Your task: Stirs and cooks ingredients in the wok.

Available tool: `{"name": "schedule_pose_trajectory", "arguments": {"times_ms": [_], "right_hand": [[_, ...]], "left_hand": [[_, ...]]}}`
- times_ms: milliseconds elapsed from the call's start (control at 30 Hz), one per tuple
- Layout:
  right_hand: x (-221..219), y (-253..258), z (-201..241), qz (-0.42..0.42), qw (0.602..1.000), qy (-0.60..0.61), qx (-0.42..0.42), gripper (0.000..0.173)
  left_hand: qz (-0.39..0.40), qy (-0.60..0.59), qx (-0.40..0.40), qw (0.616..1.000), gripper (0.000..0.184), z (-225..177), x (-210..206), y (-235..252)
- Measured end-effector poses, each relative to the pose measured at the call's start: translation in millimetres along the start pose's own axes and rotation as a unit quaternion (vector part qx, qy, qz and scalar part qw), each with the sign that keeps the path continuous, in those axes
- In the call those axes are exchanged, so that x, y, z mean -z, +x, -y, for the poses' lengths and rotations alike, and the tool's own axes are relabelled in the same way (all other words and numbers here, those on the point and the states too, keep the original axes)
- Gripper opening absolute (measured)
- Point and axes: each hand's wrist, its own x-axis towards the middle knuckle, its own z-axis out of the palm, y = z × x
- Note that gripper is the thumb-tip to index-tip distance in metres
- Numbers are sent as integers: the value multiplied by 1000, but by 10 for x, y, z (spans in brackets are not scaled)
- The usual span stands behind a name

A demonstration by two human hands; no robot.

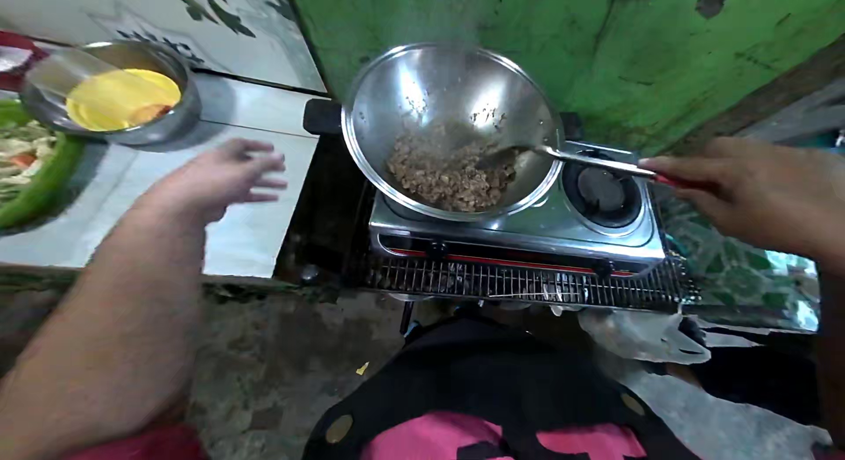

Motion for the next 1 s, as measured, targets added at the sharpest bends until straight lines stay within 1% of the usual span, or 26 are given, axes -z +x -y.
{"name": "schedule_pose_trajectory", "arguments": {"times_ms": [33,67,133,200,267,333,400,467,567,667,767,867,933,1000], "right_hand": [[-2,-42,-20,7,1000,-12,10,44],[-10,-79,-5,14,1000,-17,17,45],[-79,-120,73,15,999,-16,33,45],[-171,-97,222,47,999,8,13,46],[-303,-11,339,81,996,31,-19,49],[-428,100,487,99,992,46,-58,50],[-607,197,621,68,994,53,-73,50],[-743,346,727,68,992,50,-99,51],[-852,656,762,84,987,59,-121,50],[-979,956,715,57,988,80,-118,50],[-912,1150,619,40,988,79,-124,48],[-627,1172,530,26,987,92,-130,45],[-510,1242,563,26,985,115,-127,44],[-507,1381,688,27,984,135,-113,45]], "left_hand": [[-38,-48,10,998,55,-126,-77,175],[-58,-83,22,995,59,-223,-160,323],[-52,-124,34,990,64,-335,-316,563],[-40,-143,26,989,55,-360,-452,744],[-50,-165,8,985,46,-290,-525,876],[-48,-179,-2,983,43,-243,-519,903],[-55,-175,-7,983,40,-231,-518,918],[-59,-168,-12,984,38,-233,-532,906],[-57,-151,-19,987,37,-261,-524,880],[-56,-141,-21,988,39,-227,-521,868],[-55,-146,-21,988,37,-233,-523,863],[-49,-153,-22,987,36,-208,-516,889],[-49,-155,-24,986,37,-184,-520,892],[-53,-158,-23,986,37,-191,-531,886]]}}
